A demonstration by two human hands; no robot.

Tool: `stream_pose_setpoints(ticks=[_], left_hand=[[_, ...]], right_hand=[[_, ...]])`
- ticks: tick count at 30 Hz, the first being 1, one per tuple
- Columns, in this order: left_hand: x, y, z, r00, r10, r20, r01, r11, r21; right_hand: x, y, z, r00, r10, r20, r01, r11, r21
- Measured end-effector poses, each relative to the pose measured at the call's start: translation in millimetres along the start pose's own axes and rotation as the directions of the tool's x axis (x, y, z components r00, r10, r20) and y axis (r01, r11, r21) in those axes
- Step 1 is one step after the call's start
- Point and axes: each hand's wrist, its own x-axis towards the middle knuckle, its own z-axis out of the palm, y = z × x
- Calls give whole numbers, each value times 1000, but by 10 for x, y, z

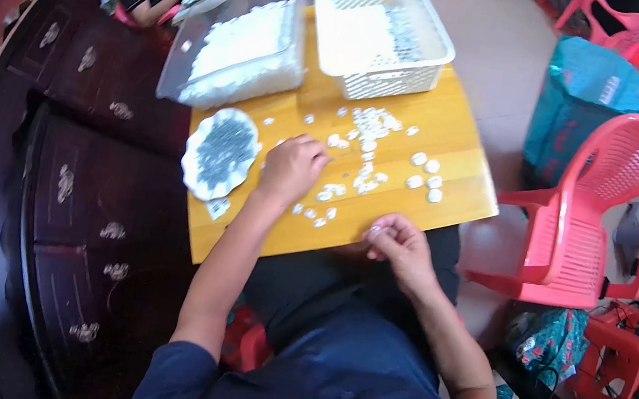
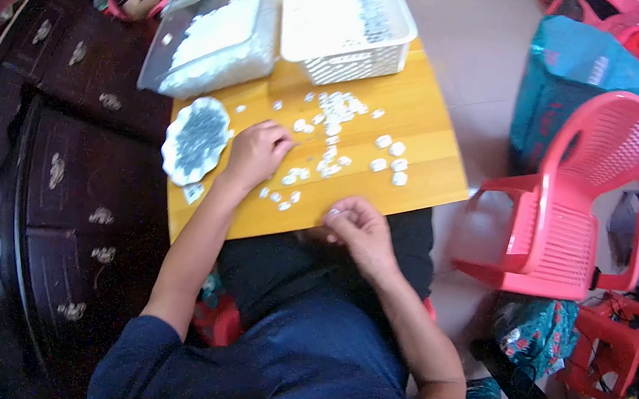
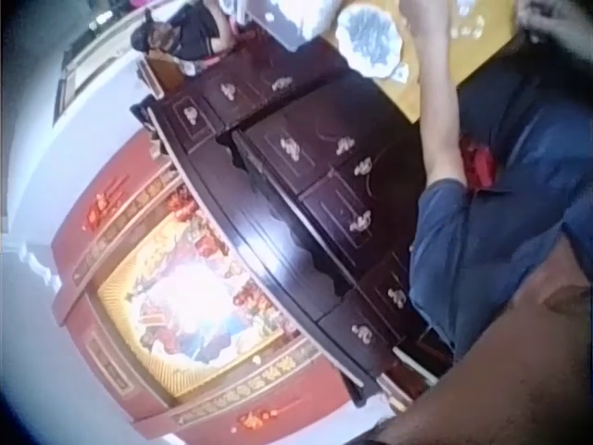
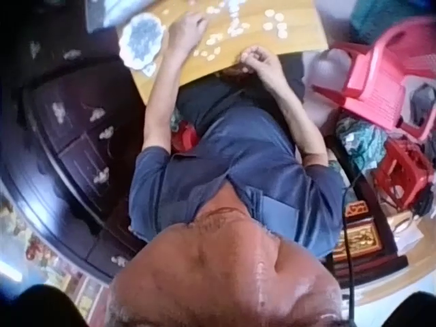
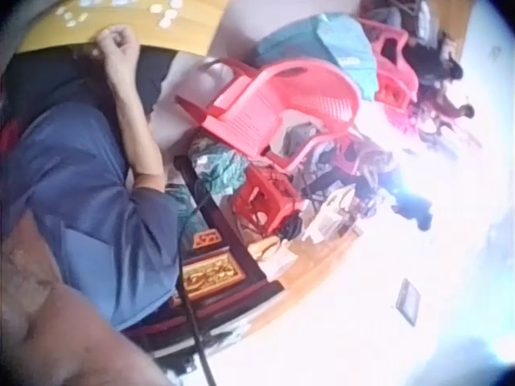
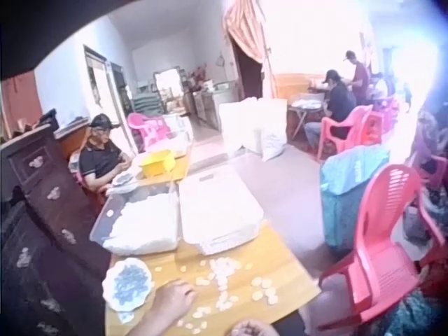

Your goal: Manually assembling small white plastic components by inserting metal pins.

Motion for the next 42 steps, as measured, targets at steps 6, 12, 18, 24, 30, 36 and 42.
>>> stream_pose_setpoints(ticks=[6, 12, 18, 24, 30, 36, 42], left_hand=[[-101, -87, 16, 999, 5, 43, -9, 994, 108], [-103, -25, -57, 993, -61, 96, 48, 990, 135], [-316, 506, -408, 993, -23, 112, 45, 980, -192], [-625, 934, -350, 970, 139, 197, -84, 961, -262], [-658, 949, -361, 966, 172, 193, -136, 973, -188], [-624, 973, -442, 935, 272, 226, -238, 957, -165], [-699, 993, -470, 962, 227, 151, -169, 930, -326]], right_hand=[[14, 115, 33, 998, -5, 59, 1, 997, 78], [-24, 47, 60, 999, -24, 45, 20, 997, 76], [-16, 69, 57, 996, -43, 74, 41, 999, 33], [-40, 88, 78, 996, 25, 89, -24, 1000, -10], [-42, 51, 73, 991, 69, 112, -68, 998, -15], [-54, 51, 20, 986, 107, 124, -114, 992, 48], [-33, 49, 30, 985, 123, 119, -139, 980, 143]])
